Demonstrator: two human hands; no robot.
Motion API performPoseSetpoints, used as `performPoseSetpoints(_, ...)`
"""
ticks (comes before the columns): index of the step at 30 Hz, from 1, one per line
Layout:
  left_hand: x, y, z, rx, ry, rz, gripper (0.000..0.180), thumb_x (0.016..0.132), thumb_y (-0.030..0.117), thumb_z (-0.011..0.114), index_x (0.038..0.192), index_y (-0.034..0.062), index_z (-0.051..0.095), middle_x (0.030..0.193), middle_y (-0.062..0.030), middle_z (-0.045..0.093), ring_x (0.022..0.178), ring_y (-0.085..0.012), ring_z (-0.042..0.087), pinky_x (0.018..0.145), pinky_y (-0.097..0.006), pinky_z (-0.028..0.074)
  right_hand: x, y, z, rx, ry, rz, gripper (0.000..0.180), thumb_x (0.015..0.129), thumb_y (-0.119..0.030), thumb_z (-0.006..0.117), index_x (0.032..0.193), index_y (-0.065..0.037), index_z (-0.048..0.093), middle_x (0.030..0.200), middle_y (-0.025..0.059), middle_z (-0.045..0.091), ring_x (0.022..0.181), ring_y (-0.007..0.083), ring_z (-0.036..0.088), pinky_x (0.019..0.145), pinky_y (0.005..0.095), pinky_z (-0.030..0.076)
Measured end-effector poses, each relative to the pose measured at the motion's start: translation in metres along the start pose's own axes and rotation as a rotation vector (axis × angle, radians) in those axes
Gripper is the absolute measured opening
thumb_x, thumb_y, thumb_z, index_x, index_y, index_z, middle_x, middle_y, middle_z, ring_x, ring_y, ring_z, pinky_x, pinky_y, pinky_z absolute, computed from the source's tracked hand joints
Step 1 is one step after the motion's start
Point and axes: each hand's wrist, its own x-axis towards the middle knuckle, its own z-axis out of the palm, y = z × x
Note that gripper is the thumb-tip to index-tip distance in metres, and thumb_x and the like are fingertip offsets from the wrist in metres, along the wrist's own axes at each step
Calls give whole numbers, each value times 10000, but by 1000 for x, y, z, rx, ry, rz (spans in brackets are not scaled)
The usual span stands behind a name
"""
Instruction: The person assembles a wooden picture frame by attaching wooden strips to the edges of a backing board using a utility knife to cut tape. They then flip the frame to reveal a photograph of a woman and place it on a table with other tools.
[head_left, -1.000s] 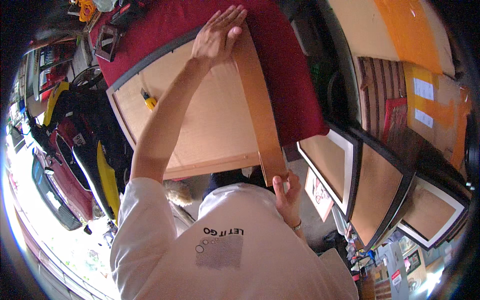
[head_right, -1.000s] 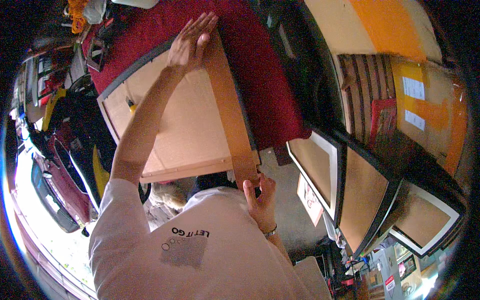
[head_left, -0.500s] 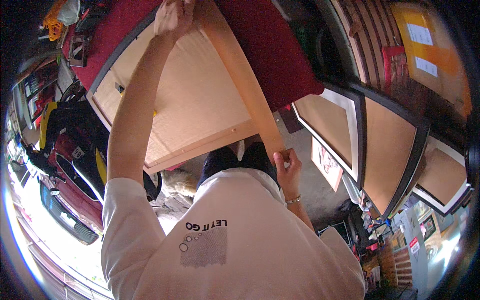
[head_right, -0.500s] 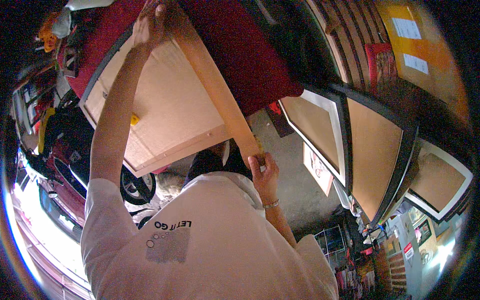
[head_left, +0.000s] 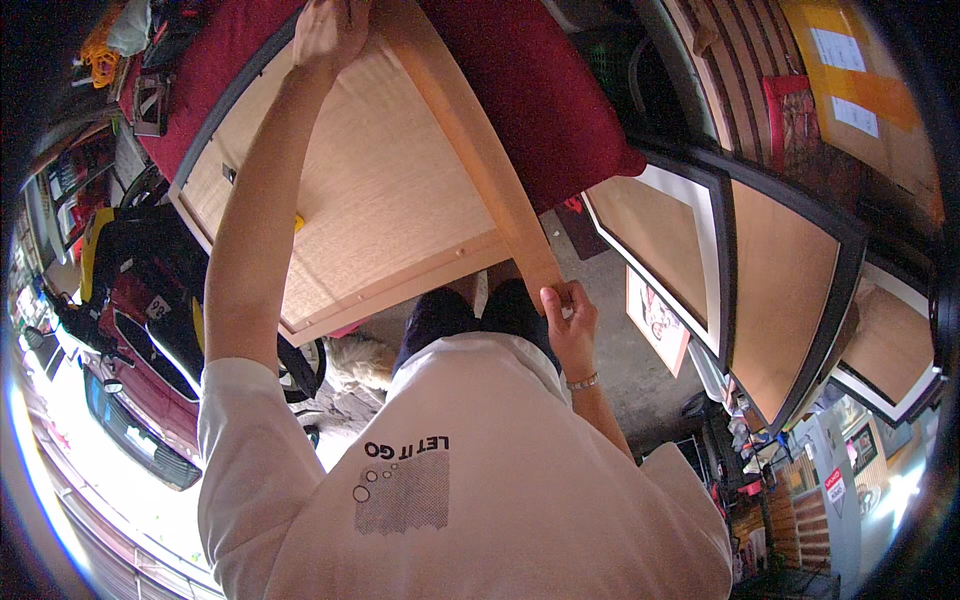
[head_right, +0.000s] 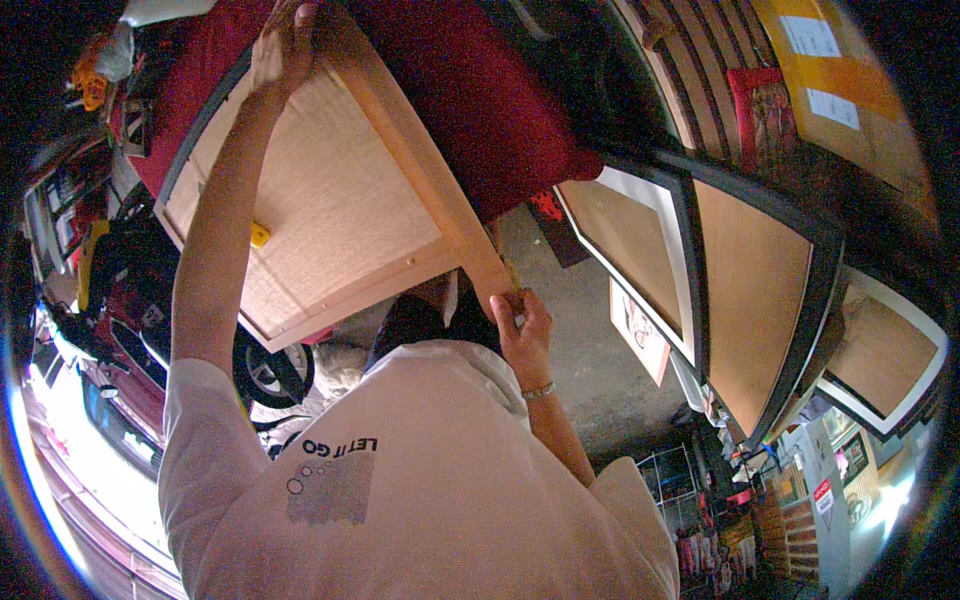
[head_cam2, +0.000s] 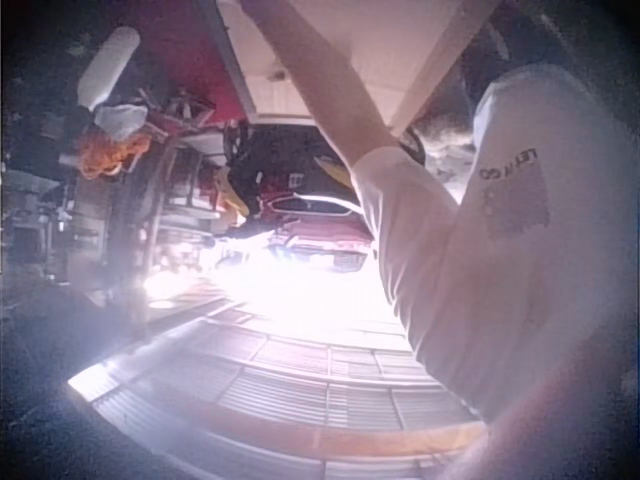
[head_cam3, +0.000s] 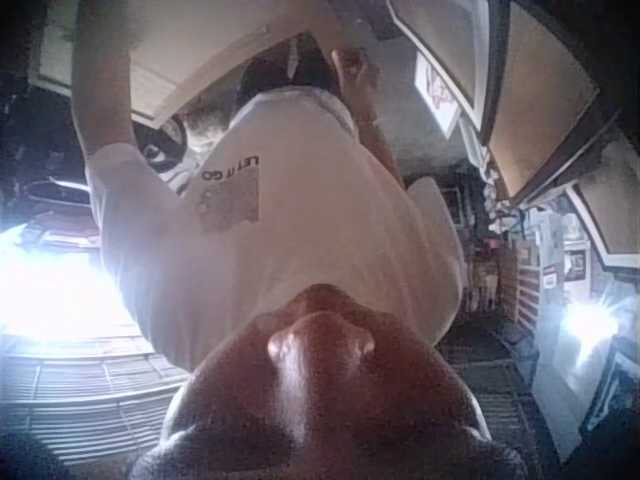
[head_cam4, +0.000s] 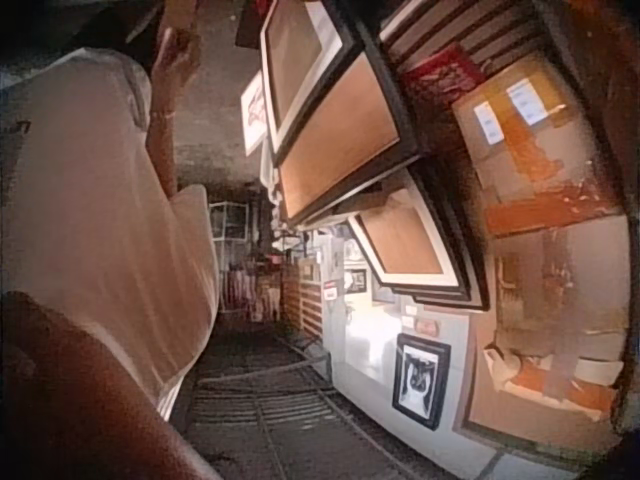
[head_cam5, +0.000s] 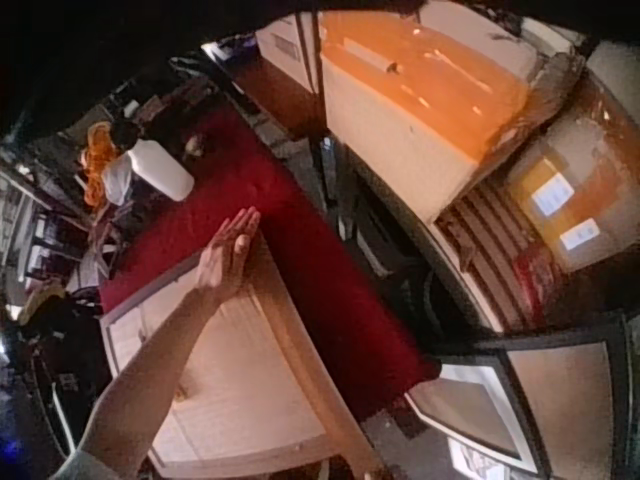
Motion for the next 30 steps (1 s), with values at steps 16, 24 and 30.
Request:
performPoseSetpoints(16, -1, -9, 5, 48, 8, 14, 537, 1097, 345, 279, 1505, 49, 463, 1572, -157, 424, 1483, -327, 347, 1225, -452, 221, -1, 20, 8, -105, 57, -112, 344, 964, -313, 688, 832, -11, 588, 706, 96, 622, 639, 197, 568, 608, 363, 457)
performPoseSetpoints(24, -4, -15, 10, 128, 51, 16, 571, 1093, 403, 289, 1495, 42, 473, 1563, -172, 430, 1478, -325, 354, 1230, -450, 216, 15, 51, 22, -49, 38, -231, 268, 982, -270, 671, 942, -9, 630, 869, 107, 663, 803, 194, 617, 717, 341, 482)
performPoseSetpoints(30, -111, 50, 74, 243, 57, 63, 599, 1029, 480, 422, 1479, 88, 477, 1502, -135, 493, 1434, -313, 394, 1193, -500, 265, 41, 32, 10, 8, 205, -293, 160, 998, -162, 640, 1076, -23, 650, 1008, 93, 668, 905, 187, 624, 776, 330, 496)
